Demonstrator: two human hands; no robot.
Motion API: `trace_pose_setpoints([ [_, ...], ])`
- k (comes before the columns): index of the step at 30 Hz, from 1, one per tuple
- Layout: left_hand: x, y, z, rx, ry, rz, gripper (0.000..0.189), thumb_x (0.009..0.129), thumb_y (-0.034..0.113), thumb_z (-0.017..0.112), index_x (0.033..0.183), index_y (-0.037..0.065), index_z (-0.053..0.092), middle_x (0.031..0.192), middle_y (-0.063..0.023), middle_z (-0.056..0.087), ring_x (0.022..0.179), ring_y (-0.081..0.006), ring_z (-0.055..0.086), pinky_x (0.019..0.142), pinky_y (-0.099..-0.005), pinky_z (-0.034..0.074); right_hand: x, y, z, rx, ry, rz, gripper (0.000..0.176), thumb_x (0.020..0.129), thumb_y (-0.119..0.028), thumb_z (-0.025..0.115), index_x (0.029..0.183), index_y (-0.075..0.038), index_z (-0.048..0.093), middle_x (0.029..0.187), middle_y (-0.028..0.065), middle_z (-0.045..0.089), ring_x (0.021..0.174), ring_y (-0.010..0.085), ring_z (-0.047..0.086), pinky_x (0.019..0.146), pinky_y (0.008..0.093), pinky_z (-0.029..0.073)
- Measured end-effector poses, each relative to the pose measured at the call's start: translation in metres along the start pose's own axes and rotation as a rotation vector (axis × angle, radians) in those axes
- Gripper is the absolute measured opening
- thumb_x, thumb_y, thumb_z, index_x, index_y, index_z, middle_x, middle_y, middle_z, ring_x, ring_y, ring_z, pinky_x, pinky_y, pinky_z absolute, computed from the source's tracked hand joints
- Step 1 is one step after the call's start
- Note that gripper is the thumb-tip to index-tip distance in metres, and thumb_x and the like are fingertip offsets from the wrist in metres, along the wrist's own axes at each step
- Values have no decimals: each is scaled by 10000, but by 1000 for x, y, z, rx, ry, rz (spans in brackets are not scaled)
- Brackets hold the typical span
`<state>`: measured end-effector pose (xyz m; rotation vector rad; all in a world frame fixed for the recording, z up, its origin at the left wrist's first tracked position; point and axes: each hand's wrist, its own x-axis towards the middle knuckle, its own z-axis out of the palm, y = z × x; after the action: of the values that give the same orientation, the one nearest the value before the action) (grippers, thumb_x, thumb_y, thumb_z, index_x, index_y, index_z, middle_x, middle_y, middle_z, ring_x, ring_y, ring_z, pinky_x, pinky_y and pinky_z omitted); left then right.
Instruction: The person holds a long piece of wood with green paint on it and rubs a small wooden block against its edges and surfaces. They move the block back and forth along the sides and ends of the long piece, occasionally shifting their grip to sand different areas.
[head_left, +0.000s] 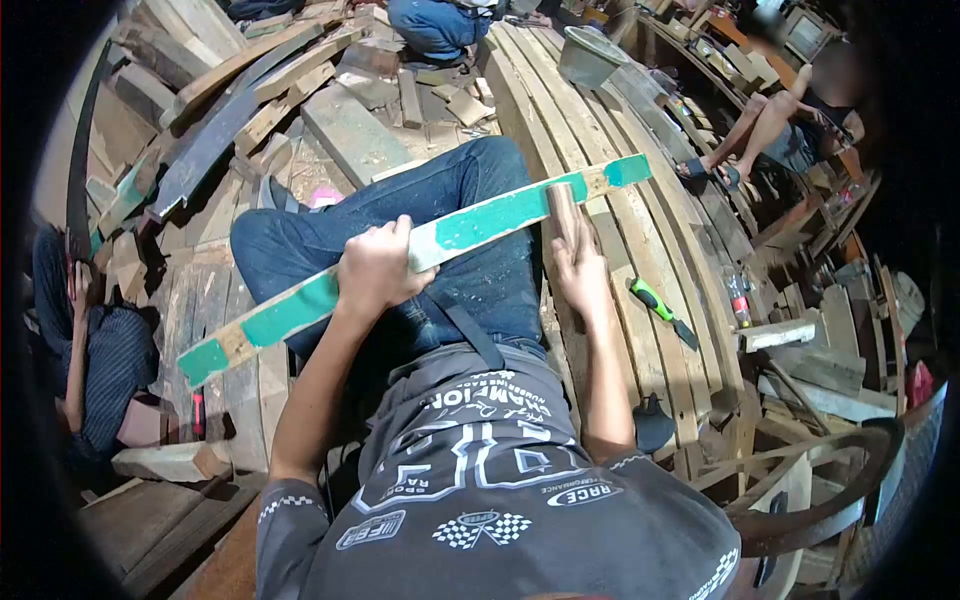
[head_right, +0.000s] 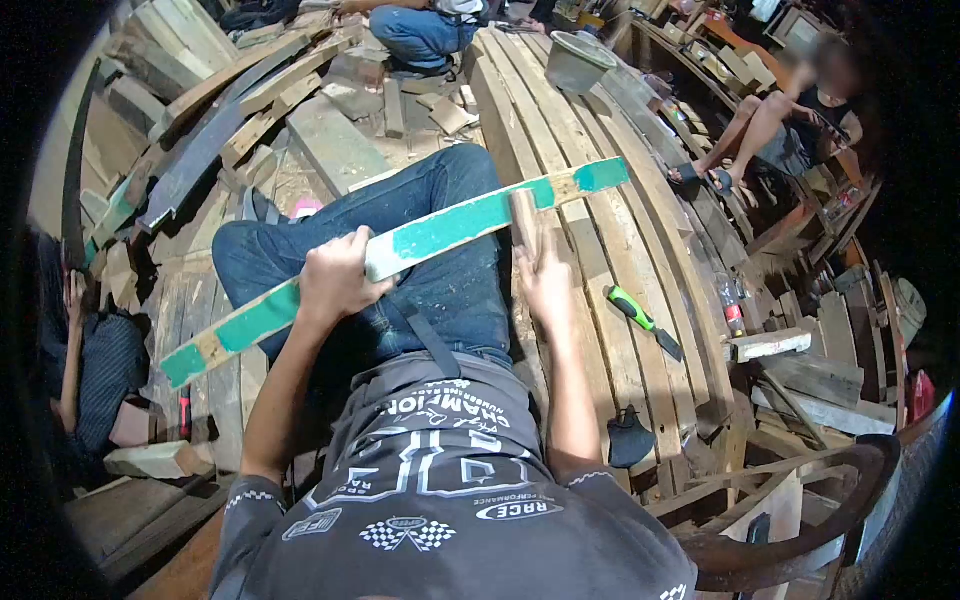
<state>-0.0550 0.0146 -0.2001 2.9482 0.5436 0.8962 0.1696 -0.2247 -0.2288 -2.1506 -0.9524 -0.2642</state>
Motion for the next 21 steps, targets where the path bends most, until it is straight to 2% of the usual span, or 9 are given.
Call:
trace_pose_setpoints([
  [2, 1, 3, -1, 21, 0, -10, 586, 627, 478, 880, 952, 76, 604, 807, -89, 695, 760, -257, 720, 678, -363, 585, 5, -14, -17, -75, -64, 148, 636, 1021, -277, 607, 1539, -36, 327, 813, 348, 676, 773, 518, 693, 619, 596, 538],
  [4, 0, 2, 3, -2, 22, -2, 590, 622, 474, 884, 965, 78, 611, 800, -84, 689, 752, -253, 717, 676, -362, 580, -10, -26, -1, -114, -122, 78, 633, 1011, -279, 615, 1541, -76, 333, 806, 353, 671, 769, 524, 686, 604, 584, 546],
  [7, 1, -1, 0, -17, 36, 0, 584, 624, 465, 883, 965, 73, 616, 805, -99, 691, 744, -271, 713, 672, -383, 583, -37, -78, -1, 104, -422, -162, 625, 1019, -308, 586, 1547, -118, 312, 979, 371, 673, 904, 555, 654, 804, 615, 525],
  [8, 1, -3, 3, -50, 37, 5, 572, 629, 461, 879, 948, 72, 605, 805, -110, 691, 745, -289, 715, 675, -397, 587, -38, -85, -7, 81, -516, -77, 629, 1020, -316, 588, 1554, -130, 312, 1026, 358, 681, 950, 545, 657, 828, 599, 527],
  [10, 2, -1, -4, -54, 25, 9, 573, 633, 458, 875, 950, 70, 598, 819, -116, 697, 753, -300, 719, 677, -406, 588, -30, -77, -14, 71, -464, -124, 641, 1016, -323, 597, 1558, -135, 312, 1084, 351, 681, 1005, 527, 659, 852, 578, 529],
  [11, 2, -4, -1, -91, -56, -38, 626, 635, 500, 879, 1005, 75, 606, 865, -136, 705, 800, -339, 719, 682, -458, 578, -29, -70, -14, 79, -407, -128, 690, 1017, -331, 592, 1596, -146, 267, 1103, 366, 664, 1024, 533, 650, 867, 567, 531],
  [14, 6, 2, -6, -53, -105, -52, 606, 650, 489, 882, 988, 75, 596, 864, -118, 717, 793, -310, 728, 689, -430, 591, -27, -75, -24, -28, -418, -18, 728, 1019, -292, 599, 1626, -153, 222, 1266, 377, 597, 1117, 546, 606, 927, 557, 504],
  [16, 8, 8, -12, -36, -182, -90, 633, 655, 494, 889, 1025, 73, 596, 910, -129, 729, 844, -325, 732, 712, -441, 592, -29, -80, -25, -20, -456, -2, 767, 1036, -320, 571, 1661, -207, 141, 1123, 366, 581, 978, 559, 618, 870, 566, 504],
  [21, 13, 9, -21, -57, -269, -127, 632, 673, 457, 887, 1061, 45, 607, 968, -151, 735, 894, -363, 727, 751, -465, 591, -43, -75, -9, -4, -368, -56, 773, 1039, -332, 578, 1665, -226, 137, 965, 279, 544, 835, 488, 601, 790, 540, 503],
])
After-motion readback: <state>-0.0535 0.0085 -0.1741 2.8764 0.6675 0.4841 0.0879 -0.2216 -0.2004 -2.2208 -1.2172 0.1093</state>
